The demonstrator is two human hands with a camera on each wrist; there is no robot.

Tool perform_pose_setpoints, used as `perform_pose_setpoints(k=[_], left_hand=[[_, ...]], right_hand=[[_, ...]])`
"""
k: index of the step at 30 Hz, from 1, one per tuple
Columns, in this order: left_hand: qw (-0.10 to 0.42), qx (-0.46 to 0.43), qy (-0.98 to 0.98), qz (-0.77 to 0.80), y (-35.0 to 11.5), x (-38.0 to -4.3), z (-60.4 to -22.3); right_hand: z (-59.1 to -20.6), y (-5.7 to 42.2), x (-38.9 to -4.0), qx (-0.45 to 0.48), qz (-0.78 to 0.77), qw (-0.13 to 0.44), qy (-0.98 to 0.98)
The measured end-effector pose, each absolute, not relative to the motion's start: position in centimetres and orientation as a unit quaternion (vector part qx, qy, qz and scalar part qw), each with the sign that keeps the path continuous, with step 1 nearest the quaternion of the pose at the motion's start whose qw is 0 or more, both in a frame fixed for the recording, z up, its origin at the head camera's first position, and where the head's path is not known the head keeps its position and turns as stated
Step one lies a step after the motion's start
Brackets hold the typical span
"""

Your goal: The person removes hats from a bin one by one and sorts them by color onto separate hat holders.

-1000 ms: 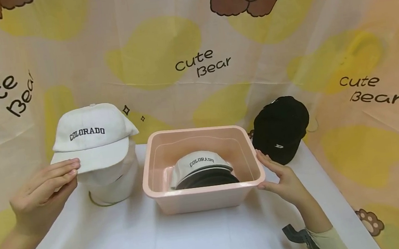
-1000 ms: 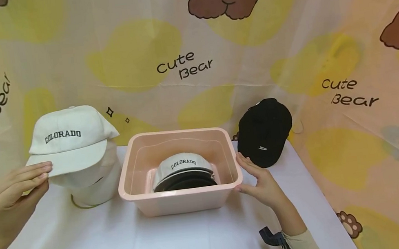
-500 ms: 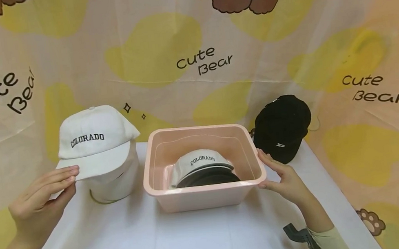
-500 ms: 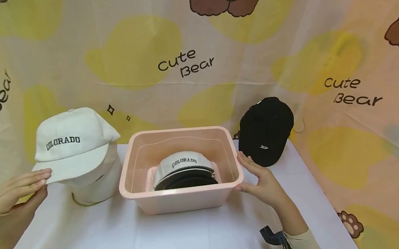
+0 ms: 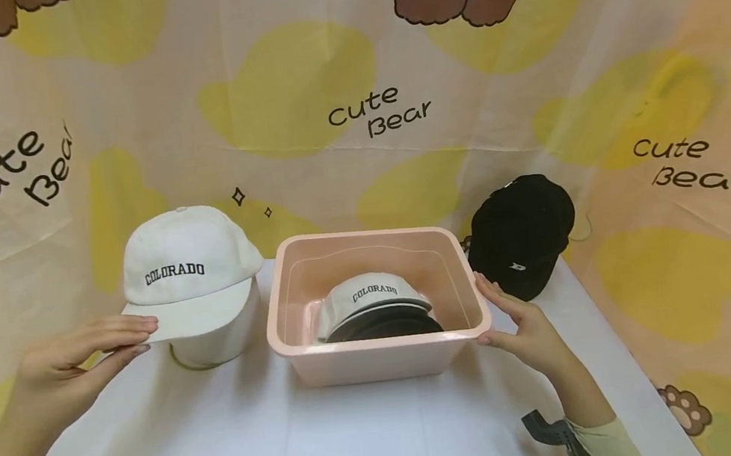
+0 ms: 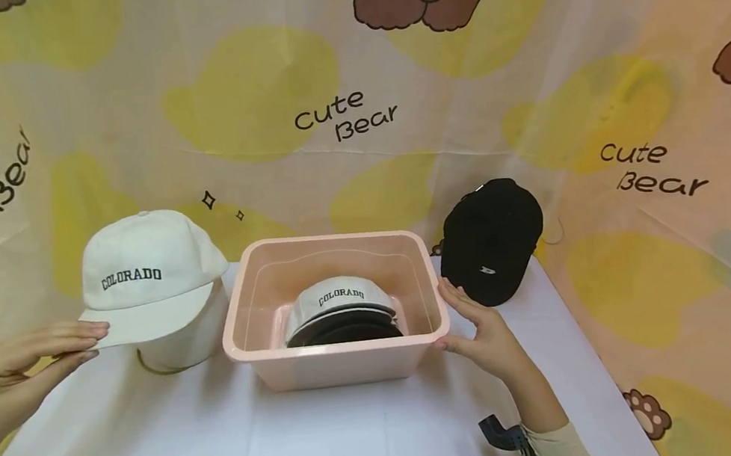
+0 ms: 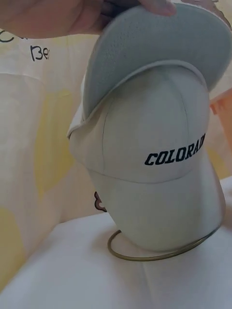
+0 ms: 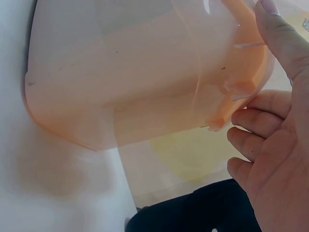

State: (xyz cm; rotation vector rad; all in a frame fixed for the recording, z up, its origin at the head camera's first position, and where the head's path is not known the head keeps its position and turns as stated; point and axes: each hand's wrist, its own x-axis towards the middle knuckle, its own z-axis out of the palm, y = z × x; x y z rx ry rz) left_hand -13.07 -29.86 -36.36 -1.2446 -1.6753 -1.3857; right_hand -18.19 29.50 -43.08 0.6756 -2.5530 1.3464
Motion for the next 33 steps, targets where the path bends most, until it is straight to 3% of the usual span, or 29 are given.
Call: perform_pose_setpoints(k=[5,14,19,23,28,33], left_hand=[[0.263,-0.48,-0.644,-0.534,-30.5,-12.7,-37.4],[0.222,-0.489,-0.665,-0.518,-29.9,-11.8,-38.9],[0.197,-0.433,-0.733,-0.485,-30.8,-11.8,-41.0],[0.193,-0.383,-0.808,-0.404,-31.1,-11.9,-42.7],[0.204,-0.385,-0.8,-0.413,-31.4,-12.1,-43.2],[0.245,-0.393,-0.797,-0.389,-31.2,-11.8,-43.2]], right_hand=[[-43.1,29.5,-18.0,0.228,0.45,0.089,-0.859],[-43.0,29.8,-17.7,0.225,0.44,0.088,-0.865],[-43.0,29.8,-17.7,0.223,0.444,0.086,-0.864],[-43.2,29.8,-17.8,0.224,0.447,0.089,-0.862],[-43.4,29.8,-18.1,0.23,0.452,0.088,-0.858],[-43.5,29.7,-18.4,0.232,0.448,0.095,-0.858]])
